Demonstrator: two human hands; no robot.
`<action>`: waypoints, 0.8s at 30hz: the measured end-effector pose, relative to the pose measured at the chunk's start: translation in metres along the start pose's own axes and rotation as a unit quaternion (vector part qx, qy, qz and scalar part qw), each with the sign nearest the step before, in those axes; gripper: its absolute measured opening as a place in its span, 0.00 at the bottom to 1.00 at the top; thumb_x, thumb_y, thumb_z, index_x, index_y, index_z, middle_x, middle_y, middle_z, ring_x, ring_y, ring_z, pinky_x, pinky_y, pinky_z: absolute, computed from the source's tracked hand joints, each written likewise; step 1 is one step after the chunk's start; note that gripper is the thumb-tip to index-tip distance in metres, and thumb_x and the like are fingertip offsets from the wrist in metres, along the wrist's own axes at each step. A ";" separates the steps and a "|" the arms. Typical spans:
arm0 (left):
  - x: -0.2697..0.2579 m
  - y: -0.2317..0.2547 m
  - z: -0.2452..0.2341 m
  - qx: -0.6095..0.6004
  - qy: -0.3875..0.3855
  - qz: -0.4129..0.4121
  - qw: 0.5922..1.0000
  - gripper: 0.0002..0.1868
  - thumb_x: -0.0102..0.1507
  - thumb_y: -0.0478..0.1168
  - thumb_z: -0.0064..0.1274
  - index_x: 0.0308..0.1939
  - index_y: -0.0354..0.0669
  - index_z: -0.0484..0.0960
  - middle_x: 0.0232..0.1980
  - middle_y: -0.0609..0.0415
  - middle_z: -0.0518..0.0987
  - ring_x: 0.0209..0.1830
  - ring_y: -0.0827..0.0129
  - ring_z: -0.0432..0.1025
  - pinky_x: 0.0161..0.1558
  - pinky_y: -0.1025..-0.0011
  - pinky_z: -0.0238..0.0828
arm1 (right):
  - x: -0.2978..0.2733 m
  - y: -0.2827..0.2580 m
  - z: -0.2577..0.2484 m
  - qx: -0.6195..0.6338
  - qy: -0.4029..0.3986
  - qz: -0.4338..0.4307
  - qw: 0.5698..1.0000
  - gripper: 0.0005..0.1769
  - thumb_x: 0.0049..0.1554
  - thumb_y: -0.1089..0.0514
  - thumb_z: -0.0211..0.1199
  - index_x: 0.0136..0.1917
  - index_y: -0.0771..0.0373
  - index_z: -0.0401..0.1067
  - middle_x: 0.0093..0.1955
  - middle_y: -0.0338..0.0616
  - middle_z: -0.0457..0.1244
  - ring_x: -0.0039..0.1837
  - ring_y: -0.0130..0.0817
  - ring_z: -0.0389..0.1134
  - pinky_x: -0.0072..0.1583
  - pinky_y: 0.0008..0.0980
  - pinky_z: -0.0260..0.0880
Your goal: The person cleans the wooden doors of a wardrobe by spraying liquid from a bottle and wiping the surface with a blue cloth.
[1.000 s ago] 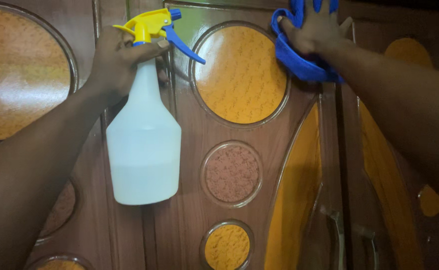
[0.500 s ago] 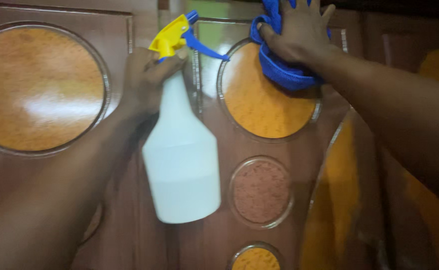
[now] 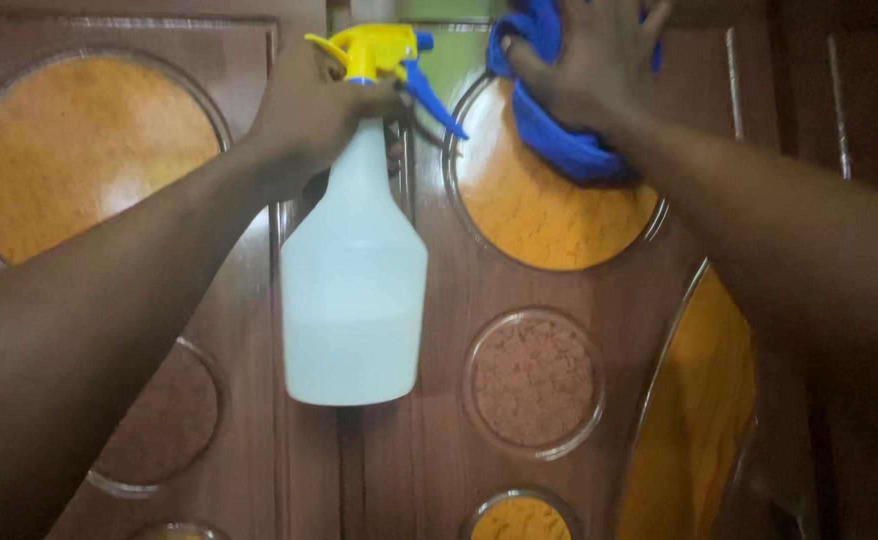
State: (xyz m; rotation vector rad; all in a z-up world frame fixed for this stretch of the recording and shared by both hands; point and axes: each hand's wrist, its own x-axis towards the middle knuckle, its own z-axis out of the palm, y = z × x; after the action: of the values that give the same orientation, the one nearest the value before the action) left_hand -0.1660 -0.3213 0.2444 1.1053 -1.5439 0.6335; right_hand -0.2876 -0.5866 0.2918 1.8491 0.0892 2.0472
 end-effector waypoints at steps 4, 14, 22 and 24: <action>0.014 0.010 -0.008 0.076 -0.026 0.061 0.995 0.13 0.60 0.31 0.59 0.48 0.32 0.84 0.38 0.50 0.85 0.30 0.74 0.79 0.32 0.75 0.76 | 0.002 0.004 0.004 -0.026 0.037 -0.003 0.999 0.45 0.57 0.33 0.64 0.78 0.57 0.60 0.76 0.67 0.49 0.75 0.73 0.44 0.64 0.84 0.36; 0.024 -0.009 -0.022 -0.116 0.016 0.026 0.993 0.09 0.61 0.32 0.59 0.45 0.37 0.79 0.33 0.58 0.80 0.23 0.72 0.77 0.25 0.72 0.76 | 0.000 0.002 0.007 -0.038 0.014 0.031 0.999 0.43 0.57 0.31 0.60 0.77 0.55 0.61 0.77 0.66 0.49 0.78 0.66 0.48 0.68 0.75 0.43; 0.018 -0.024 -0.025 -0.150 0.013 0.044 0.988 0.08 0.63 0.33 0.60 0.44 0.32 0.80 0.29 0.55 0.77 0.20 0.71 0.73 0.23 0.70 0.72 | -0.001 -0.003 0.006 -0.040 0.025 0.027 0.999 0.40 0.59 0.32 0.59 0.77 0.53 0.63 0.77 0.66 0.49 0.77 0.66 0.46 0.66 0.79 0.40; 0.014 -0.021 -0.024 -0.162 0.018 0.047 0.985 0.08 0.62 0.33 0.59 0.44 0.33 0.80 0.28 0.55 0.78 0.20 0.71 0.73 0.23 0.70 0.72 | 0.001 -0.005 0.004 -0.042 0.024 0.027 0.998 0.40 0.59 0.32 0.59 0.77 0.53 0.63 0.77 0.66 0.49 0.78 0.67 0.46 0.67 0.79 0.40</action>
State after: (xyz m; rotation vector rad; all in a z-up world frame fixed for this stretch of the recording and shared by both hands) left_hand -0.1363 -0.3148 0.2613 0.7752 -1.6077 0.4410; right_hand -0.2831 -0.5824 0.2916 1.7706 -0.0344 2.0995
